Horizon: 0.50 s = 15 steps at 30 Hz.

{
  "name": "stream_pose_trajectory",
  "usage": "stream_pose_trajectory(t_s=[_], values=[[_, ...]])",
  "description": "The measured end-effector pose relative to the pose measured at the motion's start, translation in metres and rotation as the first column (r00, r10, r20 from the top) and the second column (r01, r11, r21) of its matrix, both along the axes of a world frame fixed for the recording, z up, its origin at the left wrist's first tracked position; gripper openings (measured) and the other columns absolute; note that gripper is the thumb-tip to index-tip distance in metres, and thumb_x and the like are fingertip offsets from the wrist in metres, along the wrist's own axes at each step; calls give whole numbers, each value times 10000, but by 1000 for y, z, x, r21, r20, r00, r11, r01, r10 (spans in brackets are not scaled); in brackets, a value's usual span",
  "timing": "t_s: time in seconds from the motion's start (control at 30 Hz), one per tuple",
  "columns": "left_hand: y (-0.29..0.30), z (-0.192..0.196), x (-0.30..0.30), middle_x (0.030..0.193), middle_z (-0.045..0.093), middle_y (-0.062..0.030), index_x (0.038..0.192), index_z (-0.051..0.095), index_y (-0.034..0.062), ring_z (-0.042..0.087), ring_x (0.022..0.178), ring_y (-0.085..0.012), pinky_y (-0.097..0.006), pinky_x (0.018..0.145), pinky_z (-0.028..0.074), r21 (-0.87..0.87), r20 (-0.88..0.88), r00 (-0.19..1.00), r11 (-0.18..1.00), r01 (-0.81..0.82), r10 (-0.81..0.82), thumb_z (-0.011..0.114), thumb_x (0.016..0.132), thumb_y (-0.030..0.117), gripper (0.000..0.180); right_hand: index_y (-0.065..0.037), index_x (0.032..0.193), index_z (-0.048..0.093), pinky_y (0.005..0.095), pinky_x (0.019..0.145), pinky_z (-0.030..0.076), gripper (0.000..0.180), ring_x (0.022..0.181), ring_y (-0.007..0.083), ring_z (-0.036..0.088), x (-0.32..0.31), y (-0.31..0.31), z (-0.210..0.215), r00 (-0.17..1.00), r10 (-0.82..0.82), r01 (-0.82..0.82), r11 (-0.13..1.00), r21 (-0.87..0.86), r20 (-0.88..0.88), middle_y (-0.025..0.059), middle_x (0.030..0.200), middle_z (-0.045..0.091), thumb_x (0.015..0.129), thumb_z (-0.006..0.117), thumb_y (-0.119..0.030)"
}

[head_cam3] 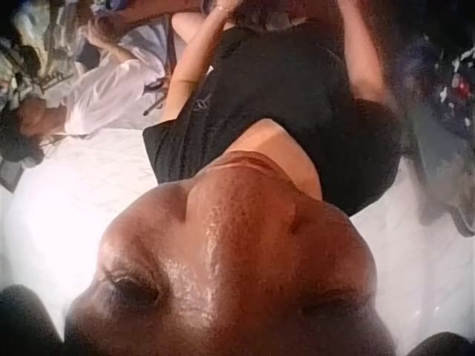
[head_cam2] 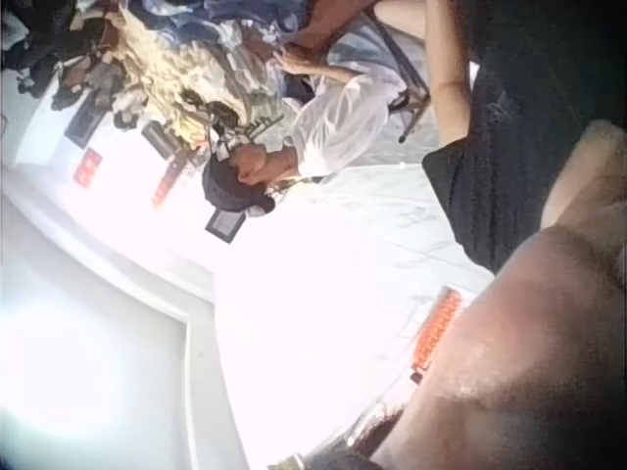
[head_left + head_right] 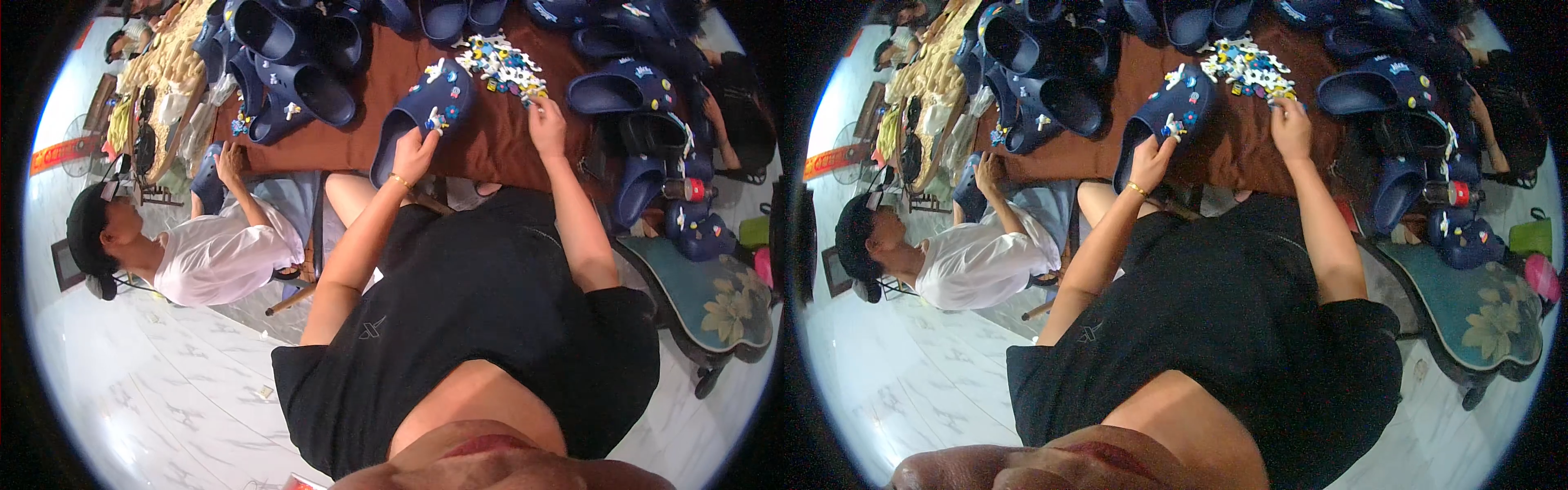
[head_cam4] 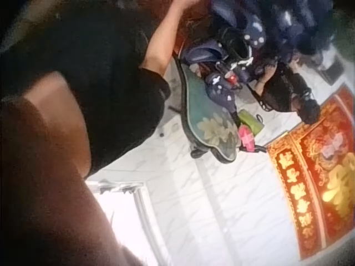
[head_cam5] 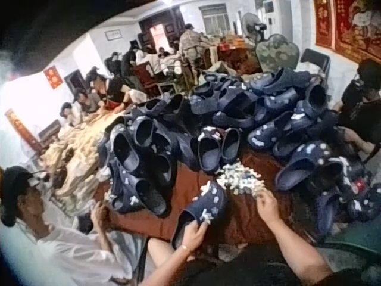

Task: Attaching decorative charms to blue clogs.

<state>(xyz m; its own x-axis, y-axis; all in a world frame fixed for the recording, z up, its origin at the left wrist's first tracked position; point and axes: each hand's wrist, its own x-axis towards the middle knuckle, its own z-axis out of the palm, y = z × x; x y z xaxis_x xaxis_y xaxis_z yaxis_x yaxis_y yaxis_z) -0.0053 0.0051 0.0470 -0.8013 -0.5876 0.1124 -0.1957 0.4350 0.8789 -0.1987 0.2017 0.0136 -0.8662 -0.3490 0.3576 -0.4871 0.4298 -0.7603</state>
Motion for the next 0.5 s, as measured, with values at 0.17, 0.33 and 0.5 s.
stream_pose_trajectory(t_s=[0.17,0.33,0.5], values=[[12,-25,12,617,501,-233,641,487,-50,515,558,-350,-397,497,369,-147,217,976,989,7,25,578,787,307,396,-75,945,598,364,714,457,186,851,287,559,25,-39,15,962,264,-264,964,8,-75,97,891,571,768,545,-97],[16,-29,9,634,508,-247,625,481,-50,521,595,-377,-408,521,386,-26,178,982,998,-53,57,586,777,369,458,-113,994,593,355,701,470,253,854,257,563,38,-69,21,896,424,-409,903,130,-129,59,934,540,743,581,-90],[15,-48,9,657,568,-197,758,589,-29,572,605,-256,-337,560,422,-70,222,973,996,-53,67,555,814,348,382,-124,979,588,336,692,478,272,862,233,565,40,-82,18,820,541,-489,832,262,-188,47,925,526,710,618,-102]])
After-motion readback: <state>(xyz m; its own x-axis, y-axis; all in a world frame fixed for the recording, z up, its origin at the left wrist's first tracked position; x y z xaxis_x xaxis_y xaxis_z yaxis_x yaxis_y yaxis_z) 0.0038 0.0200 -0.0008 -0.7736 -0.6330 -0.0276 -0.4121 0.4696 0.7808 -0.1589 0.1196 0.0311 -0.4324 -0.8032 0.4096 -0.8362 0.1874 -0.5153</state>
